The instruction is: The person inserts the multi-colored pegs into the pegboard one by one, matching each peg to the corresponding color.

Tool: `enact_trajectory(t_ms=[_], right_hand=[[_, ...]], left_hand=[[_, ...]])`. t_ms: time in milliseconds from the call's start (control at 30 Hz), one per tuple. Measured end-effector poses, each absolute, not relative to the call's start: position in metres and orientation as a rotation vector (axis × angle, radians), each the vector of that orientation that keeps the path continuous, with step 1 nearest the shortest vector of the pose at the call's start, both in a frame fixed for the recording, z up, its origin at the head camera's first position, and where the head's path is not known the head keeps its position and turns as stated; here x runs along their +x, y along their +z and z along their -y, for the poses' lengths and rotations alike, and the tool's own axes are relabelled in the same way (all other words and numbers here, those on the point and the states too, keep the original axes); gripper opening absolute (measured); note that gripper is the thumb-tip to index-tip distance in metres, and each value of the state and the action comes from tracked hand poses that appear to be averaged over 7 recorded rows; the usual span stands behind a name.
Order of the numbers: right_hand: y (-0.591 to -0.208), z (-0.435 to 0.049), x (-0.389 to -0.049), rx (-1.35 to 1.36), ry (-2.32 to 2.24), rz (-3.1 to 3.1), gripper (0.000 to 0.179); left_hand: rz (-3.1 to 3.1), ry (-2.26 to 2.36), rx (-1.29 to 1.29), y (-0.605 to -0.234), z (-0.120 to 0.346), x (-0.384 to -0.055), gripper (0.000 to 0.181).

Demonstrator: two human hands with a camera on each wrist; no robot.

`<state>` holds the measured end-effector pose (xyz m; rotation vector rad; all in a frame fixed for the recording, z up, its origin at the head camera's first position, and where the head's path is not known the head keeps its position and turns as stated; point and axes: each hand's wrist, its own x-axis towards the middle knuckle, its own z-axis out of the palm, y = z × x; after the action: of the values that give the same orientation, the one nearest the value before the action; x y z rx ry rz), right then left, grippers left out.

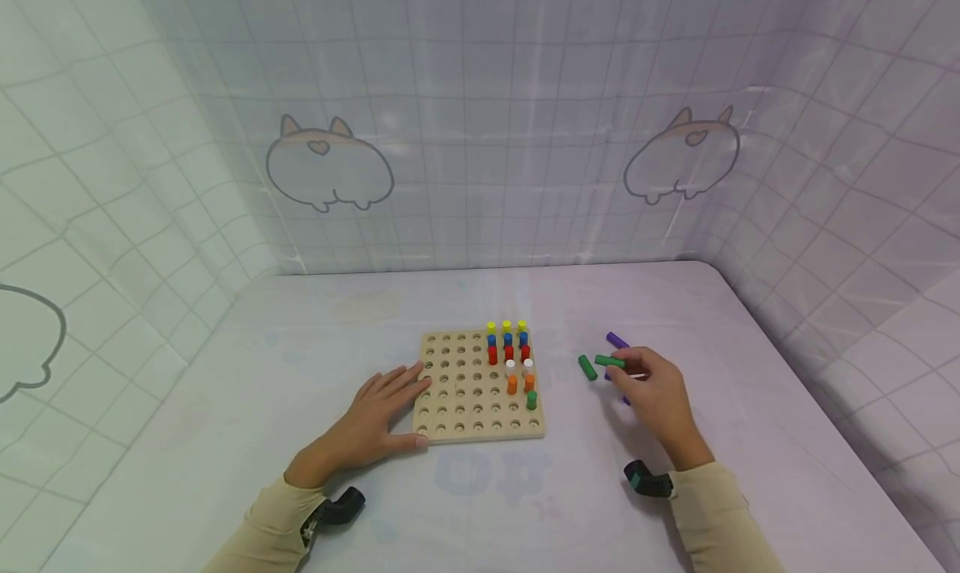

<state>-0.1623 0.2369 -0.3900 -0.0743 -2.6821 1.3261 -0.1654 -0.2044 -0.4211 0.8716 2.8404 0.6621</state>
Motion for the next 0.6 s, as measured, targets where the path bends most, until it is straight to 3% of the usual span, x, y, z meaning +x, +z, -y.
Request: enact_trajectory(t_ms=[367, 600], right_hand=[[-0.392, -0.228, -0.161, -0.082, 1.579, 2.626, 0.035], [-0.396, -0.218, -0.162, 0.043, 1.804, 2.507, 0.025]], left_hand=[[-2.841, 0.649, 0.871, -0.421, 0.204, -0.166, 0.093], [-2.843, 0.640, 0.866, -0.421, 0.204, -0.166, 0.093]])
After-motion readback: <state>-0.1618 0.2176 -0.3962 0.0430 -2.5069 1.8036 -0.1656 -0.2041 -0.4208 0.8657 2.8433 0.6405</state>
